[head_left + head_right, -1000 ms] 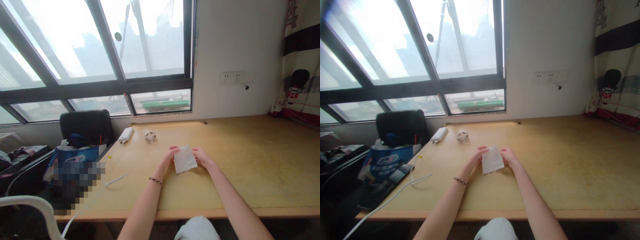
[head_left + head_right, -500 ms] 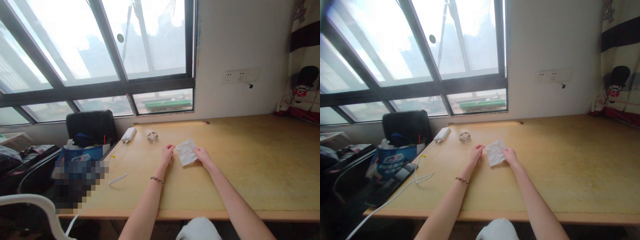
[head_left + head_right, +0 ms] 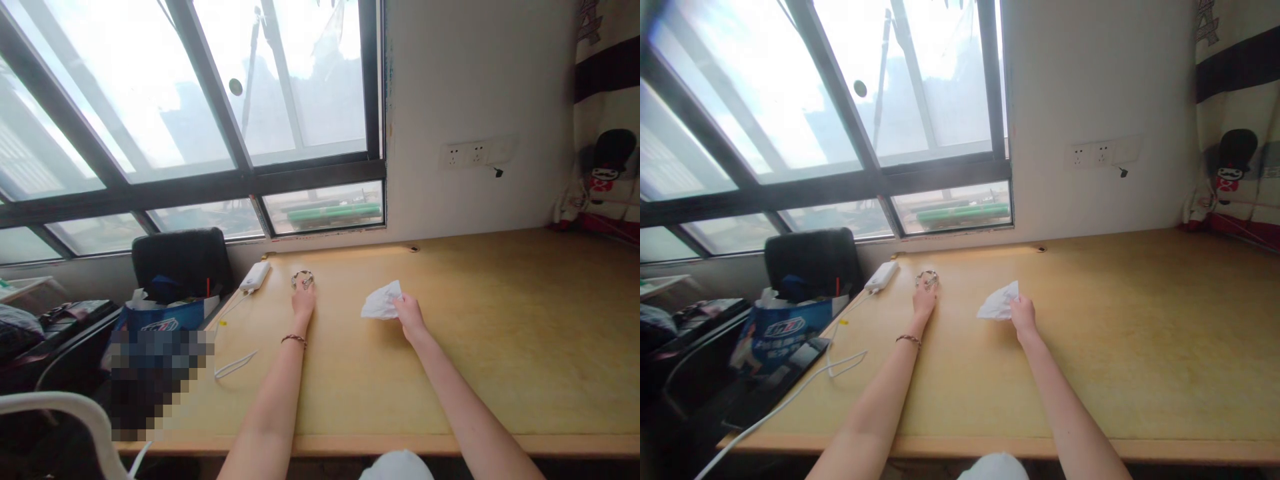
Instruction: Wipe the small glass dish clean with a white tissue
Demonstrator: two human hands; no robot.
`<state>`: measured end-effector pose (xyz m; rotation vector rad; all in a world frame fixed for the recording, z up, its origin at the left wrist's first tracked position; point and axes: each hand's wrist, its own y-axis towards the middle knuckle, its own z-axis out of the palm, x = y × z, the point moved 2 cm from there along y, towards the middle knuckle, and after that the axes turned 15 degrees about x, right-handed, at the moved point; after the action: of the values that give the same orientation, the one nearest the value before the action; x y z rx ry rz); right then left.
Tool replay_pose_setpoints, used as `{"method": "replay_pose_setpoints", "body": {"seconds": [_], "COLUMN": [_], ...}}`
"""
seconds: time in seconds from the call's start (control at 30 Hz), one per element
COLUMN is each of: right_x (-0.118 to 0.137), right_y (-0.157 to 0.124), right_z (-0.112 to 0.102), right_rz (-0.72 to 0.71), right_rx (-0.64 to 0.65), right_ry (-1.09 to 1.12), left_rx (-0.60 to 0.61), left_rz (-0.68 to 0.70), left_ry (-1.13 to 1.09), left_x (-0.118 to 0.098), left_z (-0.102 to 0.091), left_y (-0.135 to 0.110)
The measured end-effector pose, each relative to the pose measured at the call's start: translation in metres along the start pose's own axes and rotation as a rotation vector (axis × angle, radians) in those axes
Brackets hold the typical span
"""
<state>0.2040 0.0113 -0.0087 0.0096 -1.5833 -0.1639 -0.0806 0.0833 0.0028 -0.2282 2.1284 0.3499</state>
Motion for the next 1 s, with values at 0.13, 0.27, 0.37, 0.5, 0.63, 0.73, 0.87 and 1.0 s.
{"method": "replay_pose_setpoints", "body": {"seconds": [0.13, 0.27, 0.37, 0.5, 0.63, 0.73, 0.87, 1.0], "right_x": [0.001, 0.000, 0.003, 0.012, 0.013, 0.003, -0.006, -0.001], "right_y": [-0.001, -0.002, -0.003, -0.009, -0.016, -0.016, -0.010, -0.009], "right_z": [0.000, 0.003, 0.009, 0.022, 0.030, 0.030, 0.027, 0.022], "right_rz": [0.032, 0.084, 0.144, 0.226, 0.212, 0.170, 0.064, 0.000], "right_rx": [-0.006, 0.022, 0.067, 0.195, 0.281, 0.178, 0.089, 0.029], "right_ry": [0.000, 0.035, 0.168, 0.533, 0.609, 0.535, 0.379, 0.005], "left_rx": [0.051, 0.124, 0.176, 0.357, 0.516, 0.592, 0.609, 0.575], "left_rz": [-0.016, 0.103, 0.196, 0.331, 0.556, 0.658, 0.614, 0.350], "left_ry": [-0.071, -0.188, -0.231, -0.211, -0.006, 0.066, -0.083, -0.423], "left_x": [0.002, -0.009, -0.023, -0.041, -0.054, -0.060, -0.068, -0.067], "left_z": [0.005, 0.007, 0.018, 0.052, 0.073, 0.072, 0.065, 0.068], "left_y": [-0.004, -0.018, -0.040, -0.082, -0.117, -0.129, -0.133, -0.130]}}
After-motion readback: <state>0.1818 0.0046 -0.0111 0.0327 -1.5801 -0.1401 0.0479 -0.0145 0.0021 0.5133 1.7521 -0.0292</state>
